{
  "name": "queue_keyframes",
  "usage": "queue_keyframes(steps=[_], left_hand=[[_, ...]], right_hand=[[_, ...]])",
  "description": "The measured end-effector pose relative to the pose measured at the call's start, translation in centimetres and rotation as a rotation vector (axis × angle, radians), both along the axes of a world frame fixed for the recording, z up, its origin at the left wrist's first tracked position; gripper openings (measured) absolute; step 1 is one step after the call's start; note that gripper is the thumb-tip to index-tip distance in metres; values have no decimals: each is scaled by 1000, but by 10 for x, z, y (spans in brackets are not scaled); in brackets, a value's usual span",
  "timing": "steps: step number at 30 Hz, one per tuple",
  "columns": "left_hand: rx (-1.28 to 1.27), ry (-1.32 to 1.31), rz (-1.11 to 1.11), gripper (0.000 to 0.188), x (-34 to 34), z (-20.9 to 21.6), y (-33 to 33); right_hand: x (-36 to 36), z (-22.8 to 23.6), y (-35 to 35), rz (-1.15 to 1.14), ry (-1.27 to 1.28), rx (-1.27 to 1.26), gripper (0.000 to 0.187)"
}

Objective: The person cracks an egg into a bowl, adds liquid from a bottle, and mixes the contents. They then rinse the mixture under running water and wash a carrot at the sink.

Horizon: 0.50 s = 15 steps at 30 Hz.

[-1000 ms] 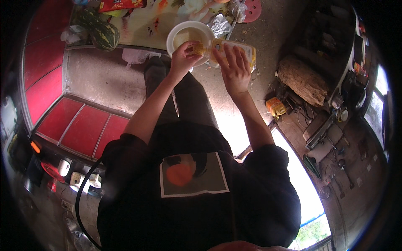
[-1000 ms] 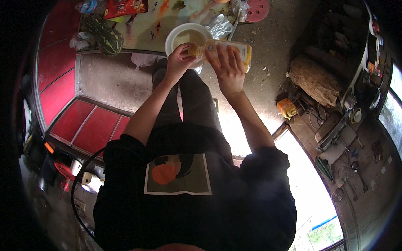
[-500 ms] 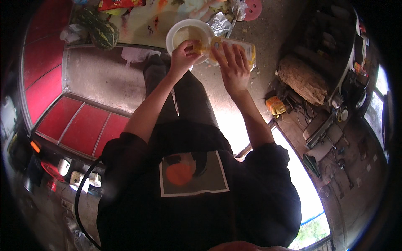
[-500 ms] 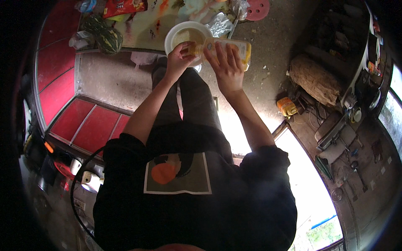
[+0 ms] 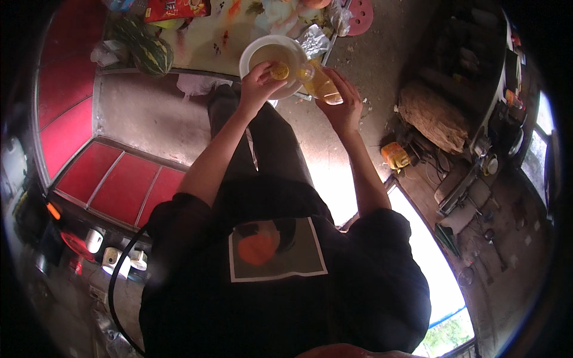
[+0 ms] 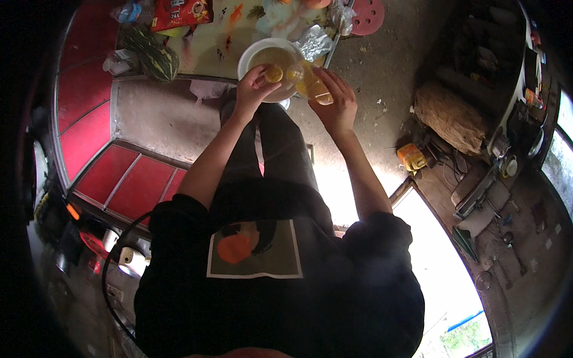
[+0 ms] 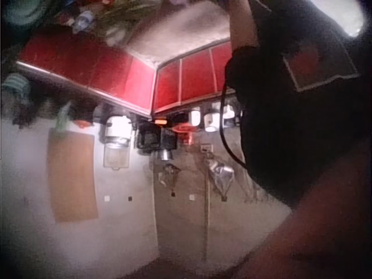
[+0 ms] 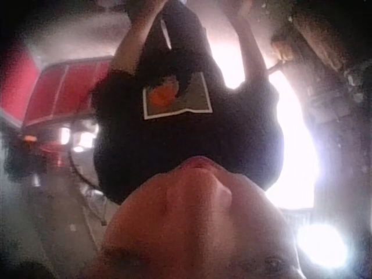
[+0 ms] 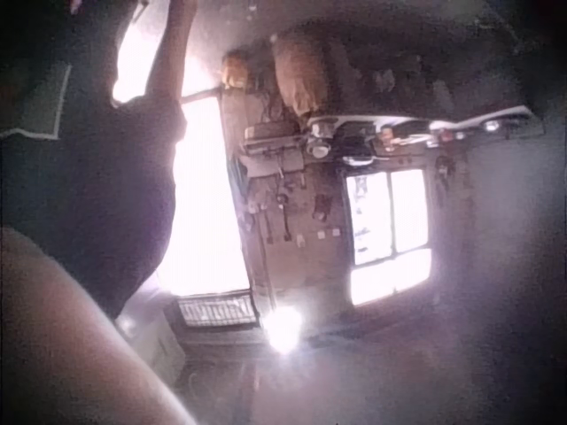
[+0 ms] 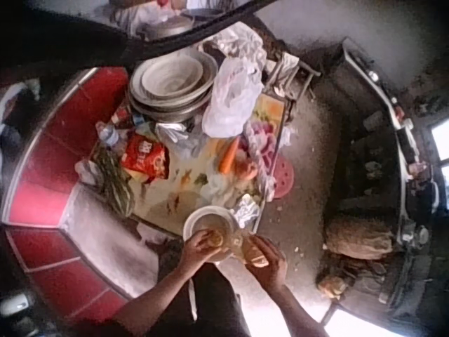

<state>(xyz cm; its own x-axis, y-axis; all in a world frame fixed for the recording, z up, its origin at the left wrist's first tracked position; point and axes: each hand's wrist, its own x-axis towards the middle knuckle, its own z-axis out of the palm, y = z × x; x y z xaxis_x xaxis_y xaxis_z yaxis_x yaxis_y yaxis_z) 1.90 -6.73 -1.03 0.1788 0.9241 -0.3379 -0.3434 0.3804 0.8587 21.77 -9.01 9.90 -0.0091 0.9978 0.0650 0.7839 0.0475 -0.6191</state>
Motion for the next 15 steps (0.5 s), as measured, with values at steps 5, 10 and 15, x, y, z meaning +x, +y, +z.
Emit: queue_keyframes(steps=[5, 10, 15], left_hand=[[61, -23, -54, 49, -9, 1, -1], [85, 58, -111, 48, -11, -4, -3], [161, 166, -29, 43, -8, -16, -2]], right_hand=[[6, -2, -9, -81, 133, -45, 66], [8, 1, -14, -78, 111, -52, 65], [10, 0, -18, -60, 78, -30, 62]])
